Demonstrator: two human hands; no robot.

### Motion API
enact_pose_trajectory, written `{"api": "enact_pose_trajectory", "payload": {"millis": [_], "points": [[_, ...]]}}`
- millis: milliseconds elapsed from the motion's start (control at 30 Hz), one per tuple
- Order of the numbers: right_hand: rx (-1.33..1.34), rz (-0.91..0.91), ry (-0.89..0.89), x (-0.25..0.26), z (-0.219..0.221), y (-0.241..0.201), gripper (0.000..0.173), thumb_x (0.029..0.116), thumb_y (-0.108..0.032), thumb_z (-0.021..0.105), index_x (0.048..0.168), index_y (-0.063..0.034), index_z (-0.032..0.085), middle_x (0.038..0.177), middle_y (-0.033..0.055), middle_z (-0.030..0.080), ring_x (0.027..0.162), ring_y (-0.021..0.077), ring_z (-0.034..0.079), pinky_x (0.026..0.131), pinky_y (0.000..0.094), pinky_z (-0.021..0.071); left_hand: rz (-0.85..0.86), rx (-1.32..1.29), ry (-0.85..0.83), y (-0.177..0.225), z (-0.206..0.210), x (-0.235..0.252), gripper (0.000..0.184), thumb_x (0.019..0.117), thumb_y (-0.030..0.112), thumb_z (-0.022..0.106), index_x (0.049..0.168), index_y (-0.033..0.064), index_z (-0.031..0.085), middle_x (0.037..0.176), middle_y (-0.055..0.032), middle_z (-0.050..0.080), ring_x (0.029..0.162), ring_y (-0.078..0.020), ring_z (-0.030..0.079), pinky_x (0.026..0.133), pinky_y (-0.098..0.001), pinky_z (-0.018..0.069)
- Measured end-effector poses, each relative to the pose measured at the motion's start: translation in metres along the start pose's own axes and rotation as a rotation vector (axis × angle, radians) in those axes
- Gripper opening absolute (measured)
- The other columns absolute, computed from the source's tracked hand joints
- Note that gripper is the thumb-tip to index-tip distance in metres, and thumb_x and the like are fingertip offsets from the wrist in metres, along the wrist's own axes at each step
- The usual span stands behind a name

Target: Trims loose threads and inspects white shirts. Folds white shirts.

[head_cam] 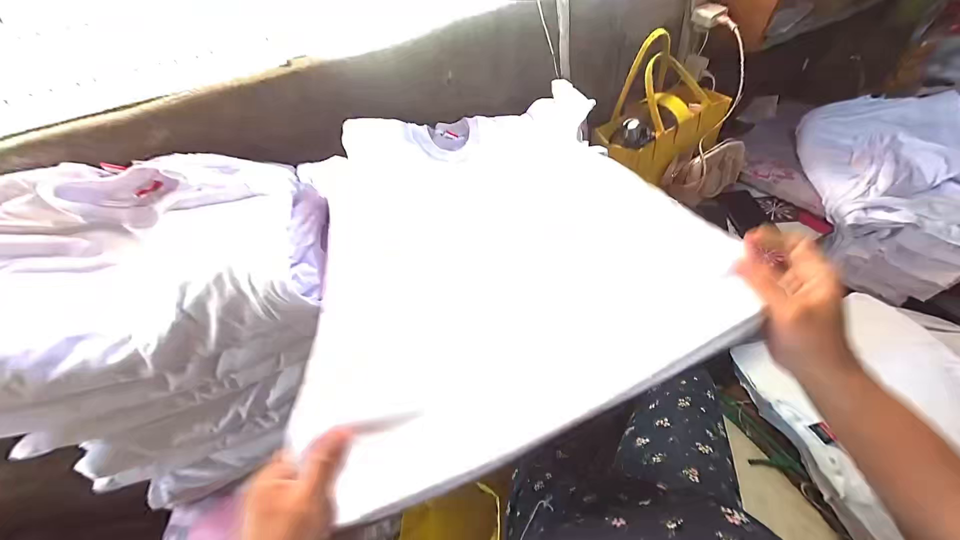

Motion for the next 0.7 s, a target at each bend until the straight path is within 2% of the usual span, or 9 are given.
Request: {"api": "enact_pose_trajectory", "payload": {"millis": [67,100,167,267,333,367,467,567,700], "points": [[-0.108,0.297,-0.088,-0.058,0.007,0.086,0.046,0.099,-0.014,0.061,0.136,0.0102,0.05,0.13,0.0214,0.061,0.106,0.0183,0.066,0.09,0.0358,0.0577,-0.274,0.111,-0.086,-0.068,0.057,-0.031,0.027,0.0991,0.023,0.065,0.096,-0.0043,0.066,0.07,0.0014,0.063,0.06,-0.0026,0.059,0.062,-0.0278,0.0547],[-0.148,0.47,-0.131,-0.086,0.01,0.117,0.047,0.1005,-0.015,0.061,0.138,0.0098,0.049,0.132,0.0255,0.06,0.106,0.0251,0.067,0.09,0.0423,0.0574,-0.4,0.13,-0.157,-0.105,0.076,-0.045,0.035,0.1,0.026,0.065,0.101,-0.0091,0.067,0.078,-0.01,0.066,0.068,-0.0133,0.063,0.07,-0.0389,0.056],[-0.211,0.723,-0.231,-0.128,0.01,0.158,0.048,0.103,-0.018,0.06,0.143,0.0068,0.047,0.13,0.0288,0.061,0.108,0.0342,0.067,0.093,0.0512,0.0551,-0.52,0.175,-0.259,-0.169,0.099,-0.068,0.039,0.0989,0.026,0.068,0.11,-0.011,0.067,0.092,-0.0216,0.07,0.084,-0.0273,0.069,0.083,-0.051,0.0562],[-0.363,0.765,-0.337,-0.14,0.004,0.177,0.048,0.1029,-0.02,0.061,0.142,0.0048,0.05,0.121,0.0282,0.066,0.108,0.0384,0.067,0.097,0.0549,0.0522,-0.449,0.388,-0.256,-0.189,0.101,-0.082,0.065,0.0911,0.027,0.077,0.134,-0.0134,0.05,0.114,-0.0349,0.066,0.107,-0.0495,0.066,0.095,-0.0662,0.0496],[-0.493,0.577,-0.312,-0.122,0.01,0.17,0.042,0.1038,-0.018,0.058,0.138,0.0074,0.055,0.128,0.0278,0.064,0.117,0.039,0.064,0.104,0.0535,0.05,-0.214,0.482,-0.137,-0.171,0.103,-0.072,0.075,0.0886,0.027,0.079,0.139,-0.0167,0.045,0.13,-0.042,0.053,0.121,-0.057,0.054,0.102,-0.0674,0.0433],[-0.552,0.43,-0.285,-0.107,0.018,0.167,0.038,0.1046,-0.015,0.054,0.134,0.0083,0.059,0.132,0.0286,0.062,0.123,0.0405,0.061,0.107,0.0532,0.0478,-0.048,0.518,-0.099,-0.165,0.111,-0.06,0.069,0.0912,0.026,0.076,0.137,-0.0172,0.048,0.134,-0.0431,0.051,0.126,-0.0588,0.05,0.106,-0.0673,0.0403],[-0.692,0.035,-0.234,-0.046,0.055,0.177,0.032,0.1029,-0.005,0.049,0.127,0.0058,0.068,0.139,0.0279,0.06,0.131,0.0442,0.056,0.112,0.0549,0.044,0.373,0.519,-0.155,-0.165,0.161,-0.008,0.048,0.0999,0.026,0.06,0.133,-0.009,0.061,0.14,-0.0346,0.054,0.134,-0.0539,0.049,0.111,-0.0652,0.0387],[-0.826,-0.018,-0.286,0.024,0.086,0.216,0.039,0.105,-0.011,0.05,0.14,0.0015,0.06,0.153,0.027,0.047,0.142,0.0449,0.046,0.116,0.0596,0.0365,0.435,0.609,-0.3,-0.172,0.208,0.034,0.07,0.1027,0.055,0.038,0.15,0.0058,0.052,0.157,-0.0265,0.041,0.146,-0.0517,0.034,0.116,-0.0724,0.0215],[-0.954,0.049,-0.414,0.092,0.093,0.265,0.044,0.1084,-0.014,0.044,0.148,0.0048,0.049,0.158,0.0256,0.042,0.15,0.0425,0.036,0.121,0.06,0.0268,0.432,0.699,-0.236,-0.177,0.227,0.052,0.078,0.1005,0.067,0.028,0.153,0.0132,0.049,0.16,-0.0208,0.039,0.149,-0.0472,0.033,0.117,-0.0713,0.0188]]}}
Point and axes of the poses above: each hand's wrist, its own x-axis towards the middle knuckle, its own z-axis out of the palm, y = z × x, the point moved 1 cm from there along x, towards the middle knuckle
